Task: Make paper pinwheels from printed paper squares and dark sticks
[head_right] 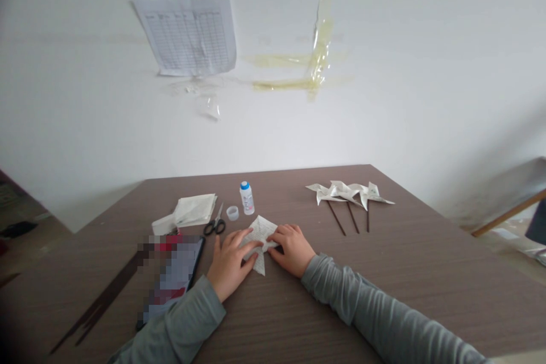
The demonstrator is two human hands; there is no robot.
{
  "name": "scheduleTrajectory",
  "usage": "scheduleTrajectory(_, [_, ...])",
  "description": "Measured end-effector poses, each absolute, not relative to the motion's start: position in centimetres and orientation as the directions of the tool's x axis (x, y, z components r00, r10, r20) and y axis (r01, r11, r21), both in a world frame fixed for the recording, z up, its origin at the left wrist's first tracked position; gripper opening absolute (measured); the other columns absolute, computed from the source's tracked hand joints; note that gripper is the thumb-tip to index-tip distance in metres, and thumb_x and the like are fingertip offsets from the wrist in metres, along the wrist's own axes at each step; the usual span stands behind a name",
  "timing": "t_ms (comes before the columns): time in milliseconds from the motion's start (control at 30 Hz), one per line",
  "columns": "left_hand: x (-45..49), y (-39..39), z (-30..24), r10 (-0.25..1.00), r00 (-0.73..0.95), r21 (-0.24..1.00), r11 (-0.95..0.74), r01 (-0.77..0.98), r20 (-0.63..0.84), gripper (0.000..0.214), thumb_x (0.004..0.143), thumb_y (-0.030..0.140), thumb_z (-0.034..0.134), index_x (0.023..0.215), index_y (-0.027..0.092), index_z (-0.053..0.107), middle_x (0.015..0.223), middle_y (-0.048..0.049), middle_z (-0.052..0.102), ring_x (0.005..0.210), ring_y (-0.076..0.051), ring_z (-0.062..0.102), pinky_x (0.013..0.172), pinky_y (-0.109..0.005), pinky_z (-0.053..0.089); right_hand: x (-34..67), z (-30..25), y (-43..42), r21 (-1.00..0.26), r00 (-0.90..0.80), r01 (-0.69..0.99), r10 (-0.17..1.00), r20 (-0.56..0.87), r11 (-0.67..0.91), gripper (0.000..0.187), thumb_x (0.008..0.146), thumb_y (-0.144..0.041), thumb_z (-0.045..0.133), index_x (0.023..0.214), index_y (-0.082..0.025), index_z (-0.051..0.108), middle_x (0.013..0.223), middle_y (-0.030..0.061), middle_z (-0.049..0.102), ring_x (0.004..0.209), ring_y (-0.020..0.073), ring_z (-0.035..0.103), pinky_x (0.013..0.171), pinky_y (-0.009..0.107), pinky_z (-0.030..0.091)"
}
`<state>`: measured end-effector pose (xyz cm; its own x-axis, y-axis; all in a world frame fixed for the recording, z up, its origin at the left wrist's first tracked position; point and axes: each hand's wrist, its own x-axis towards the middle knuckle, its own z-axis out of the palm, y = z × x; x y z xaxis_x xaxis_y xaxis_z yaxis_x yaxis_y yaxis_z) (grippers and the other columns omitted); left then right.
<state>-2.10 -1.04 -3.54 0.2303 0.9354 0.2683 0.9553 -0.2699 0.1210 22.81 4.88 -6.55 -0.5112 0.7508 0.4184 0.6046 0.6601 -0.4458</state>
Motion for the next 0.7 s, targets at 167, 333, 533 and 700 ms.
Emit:
scheduleTrajectory(167, [-1.82, -1.05, -3.33, 0.951, 0.211, 0.123, -0.243, 0.962, 0.228, 0.047, 0.118, 0.028, 0.079, 0.147, 0.057, 0.101, 0.181, -0.0018, 0.086, 0.168, -0.049, 0.078, 0.144, -0.092, 0.055, 22.61, -6.49, 5.11, -0.418, -0.543, 0.627, 0.753, 0.371, 0.657, 0.02, 0.112, -0.029, 0.085, 0.123, -0.033, 0.101, 0.12, 0.0123, 0.091, 0.123, 0.0396, 0.086, 0.116, 0.057, 0.067])
scheduleTrajectory(333, [-1.73, -0.96, -2.97, 0.959, 0.207, 0.129, -0.235, 0.964, 0.196, 0.046, 0.119, 0.029, 0.076, 0.147, 0.056, 0.101, 0.184, -0.0022, 0.083, 0.173, -0.05, 0.074, 0.145, -0.094, 0.054, 22.46, -6.2, 5.06, -0.4, -0.552, 0.641, 0.755, 0.354, 0.655, 0.02, 0.113, -0.029, 0.084, 0.123, -0.03, 0.101, 0.122, 0.0147, 0.092, 0.124, 0.0408, 0.086, 0.116, 0.058, 0.067])
scheduleTrajectory(533, [-1.99, -0.95, -3.58, 0.95, 0.2, 0.132, -0.236, 0.963, 0.238, 0.045, 0.116, 0.03, 0.078, 0.15, 0.052, 0.1, 0.177, -0.0035, 0.088, 0.168, -0.048, 0.078, 0.146, -0.084, 0.059, 22.57, -6.18, 4.83, -0.399, -0.528, 0.646, 0.758, 0.383, 0.651, 0.019, 0.111, -0.026, 0.085, 0.123, -0.03, 0.099, 0.121, 0.0126, 0.093, 0.122, 0.0393, 0.088, 0.117, 0.057, 0.069])
scheduleTrajectory(700, [-2.26, -0.81, -3.94, 0.947, 0.191, 0.141, -0.233, 0.962, 0.259, 0.05, 0.115, 0.033, 0.08, 0.158, 0.052, 0.096, 0.175, -0.0038, 0.09, 0.166, -0.047, 0.079, 0.145, -0.076, 0.063, 22.67, -6.03, 4.67, -0.412, -0.511, 0.645, 0.764, 0.395, 0.644, 0.017, 0.112, -0.028, 0.087, 0.121, -0.033, 0.1, 0.117, 0.0117, 0.092, 0.118, 0.0381, 0.087, 0.117, 0.056, 0.068])
